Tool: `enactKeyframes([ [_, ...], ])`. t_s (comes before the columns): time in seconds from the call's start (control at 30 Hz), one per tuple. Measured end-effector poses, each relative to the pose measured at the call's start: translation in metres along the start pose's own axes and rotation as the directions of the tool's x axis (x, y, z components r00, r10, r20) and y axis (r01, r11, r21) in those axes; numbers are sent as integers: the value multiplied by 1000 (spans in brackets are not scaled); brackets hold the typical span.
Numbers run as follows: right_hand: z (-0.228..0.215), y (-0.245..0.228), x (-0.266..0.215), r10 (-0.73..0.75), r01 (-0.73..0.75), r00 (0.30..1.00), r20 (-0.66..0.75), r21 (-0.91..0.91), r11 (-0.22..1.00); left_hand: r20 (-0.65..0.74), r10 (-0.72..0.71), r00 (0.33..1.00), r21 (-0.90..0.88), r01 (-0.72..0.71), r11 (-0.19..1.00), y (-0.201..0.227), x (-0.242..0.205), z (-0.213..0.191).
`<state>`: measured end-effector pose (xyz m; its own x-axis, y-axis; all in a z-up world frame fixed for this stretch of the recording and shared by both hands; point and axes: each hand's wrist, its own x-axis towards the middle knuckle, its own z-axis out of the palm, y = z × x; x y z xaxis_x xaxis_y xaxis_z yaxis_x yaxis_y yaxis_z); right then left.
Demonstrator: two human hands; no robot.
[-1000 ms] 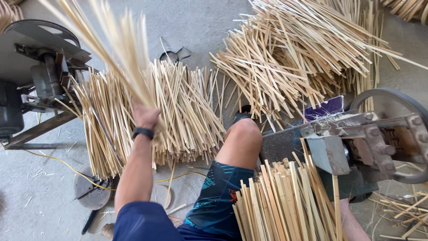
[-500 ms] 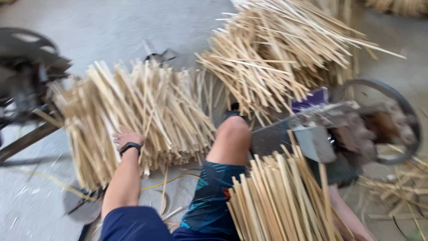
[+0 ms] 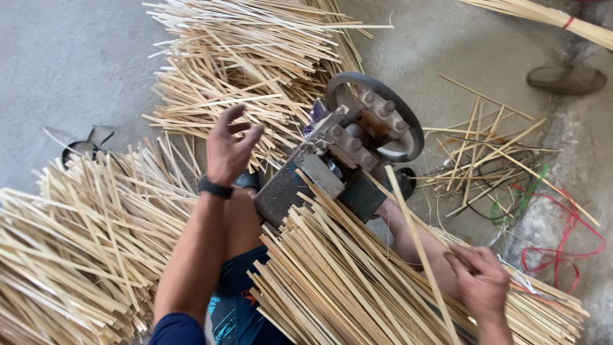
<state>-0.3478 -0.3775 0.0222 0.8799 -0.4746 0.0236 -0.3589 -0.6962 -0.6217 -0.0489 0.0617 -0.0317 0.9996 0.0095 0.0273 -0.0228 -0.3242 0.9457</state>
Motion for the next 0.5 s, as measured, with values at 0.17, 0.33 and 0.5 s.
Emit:
enactKeyframes([
  [0.17,12,-49,13,-289,300,951,113,-103,948,109,-154,982,-292,179,939,34,26,71],
  [0.33,-10,-52,-7,-30,113,970,242,-335,935,212,-138,967,-500,229,835,31,33,81],
  [0.5,-13,-3,-40,374,-286,863,338,-283,916,208,-88,974,-534,188,824,22,41,83],
])
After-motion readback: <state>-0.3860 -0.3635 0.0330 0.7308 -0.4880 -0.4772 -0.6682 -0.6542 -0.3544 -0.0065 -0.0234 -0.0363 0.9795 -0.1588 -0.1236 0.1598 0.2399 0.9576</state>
